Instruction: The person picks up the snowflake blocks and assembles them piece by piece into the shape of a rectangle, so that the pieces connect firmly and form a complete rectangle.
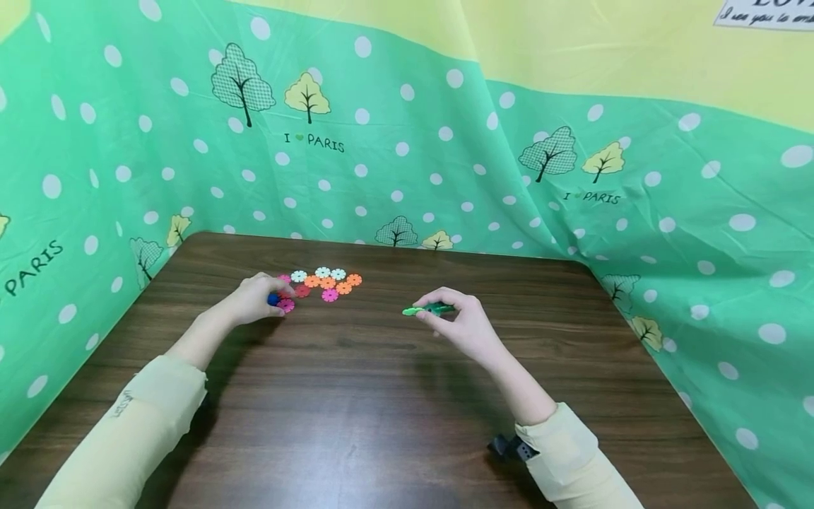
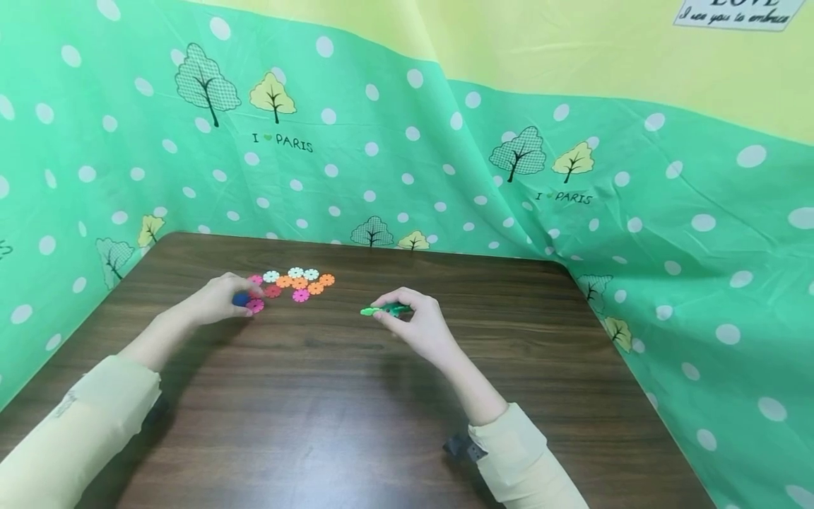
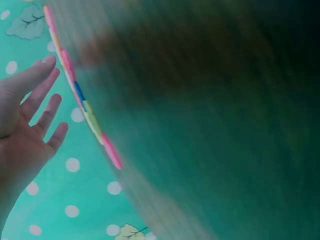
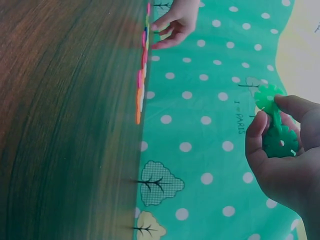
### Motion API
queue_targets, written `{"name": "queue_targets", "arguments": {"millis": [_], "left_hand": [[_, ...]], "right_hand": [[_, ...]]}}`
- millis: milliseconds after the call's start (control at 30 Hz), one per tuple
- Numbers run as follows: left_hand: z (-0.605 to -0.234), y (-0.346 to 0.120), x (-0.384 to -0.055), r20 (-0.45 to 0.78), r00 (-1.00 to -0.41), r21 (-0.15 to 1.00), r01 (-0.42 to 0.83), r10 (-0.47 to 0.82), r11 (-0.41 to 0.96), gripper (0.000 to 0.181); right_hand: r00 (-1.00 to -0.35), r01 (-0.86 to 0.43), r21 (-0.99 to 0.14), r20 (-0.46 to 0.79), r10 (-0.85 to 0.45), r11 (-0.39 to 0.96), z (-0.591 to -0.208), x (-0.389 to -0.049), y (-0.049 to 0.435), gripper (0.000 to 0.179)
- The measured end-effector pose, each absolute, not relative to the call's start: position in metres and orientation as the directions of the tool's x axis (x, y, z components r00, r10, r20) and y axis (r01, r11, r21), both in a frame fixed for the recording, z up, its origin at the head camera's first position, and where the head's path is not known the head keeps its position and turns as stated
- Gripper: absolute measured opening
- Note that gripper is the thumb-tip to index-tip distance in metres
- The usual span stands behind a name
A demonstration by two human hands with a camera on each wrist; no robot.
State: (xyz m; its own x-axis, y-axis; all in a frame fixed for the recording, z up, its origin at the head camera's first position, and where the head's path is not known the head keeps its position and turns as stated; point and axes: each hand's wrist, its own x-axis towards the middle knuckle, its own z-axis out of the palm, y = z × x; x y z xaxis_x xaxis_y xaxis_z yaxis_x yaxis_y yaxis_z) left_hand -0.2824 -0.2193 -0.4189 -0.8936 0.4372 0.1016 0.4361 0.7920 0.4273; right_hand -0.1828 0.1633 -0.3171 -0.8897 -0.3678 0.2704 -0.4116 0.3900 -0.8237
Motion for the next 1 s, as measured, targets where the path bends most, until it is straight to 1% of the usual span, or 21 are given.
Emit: {"name": "queue_targets", "arguments": {"millis": [100,267,433,633,767,1000], "left_hand": [[-0.422,-0.223,-0.285,0.078,-0.89,0.437,0.436,0.45,0.786,0.028],[-0.426,-0.225,-0.291,0.053,-0.885,0.486,0.427,0.462,0.762,0.023],[-0.426,-0.224,-0.293,0.011,-0.885,0.532,0.399,0.466,0.746,0.022],[-0.424,-0.224,-0.292,-0.021,-0.888,0.545,0.375,0.459,0.75,0.021],[-0.425,-0.222,-0.293,-0.001,-0.888,0.553,0.383,0.46,0.74,0.02],[-0.426,-0.221,-0.294,0.04,-0.889,0.558,0.399,0.456,0.727,0.023]], "right_hand": [[-0.89,-0.41,-0.823,0.265,-0.372,0.394,-0.318,-0.183,0.163,0.012],[-0.893,-0.404,-0.822,0.258,-0.37,0.401,-0.317,-0.182,0.164,0.012],[-0.893,-0.398,-0.829,0.252,-0.373,0.393,-0.317,-0.182,0.163,0.012],[-0.891,-0.4,-0.829,0.251,-0.378,0.392,-0.319,-0.183,0.163,0.012],[-0.892,-0.396,-0.831,0.247,-0.379,0.39,-0.32,-0.183,0.164,0.012],[-0.895,-0.386,-0.837,0.239,-0.375,0.387,-0.32,-0.184,0.163,0.012]]}}
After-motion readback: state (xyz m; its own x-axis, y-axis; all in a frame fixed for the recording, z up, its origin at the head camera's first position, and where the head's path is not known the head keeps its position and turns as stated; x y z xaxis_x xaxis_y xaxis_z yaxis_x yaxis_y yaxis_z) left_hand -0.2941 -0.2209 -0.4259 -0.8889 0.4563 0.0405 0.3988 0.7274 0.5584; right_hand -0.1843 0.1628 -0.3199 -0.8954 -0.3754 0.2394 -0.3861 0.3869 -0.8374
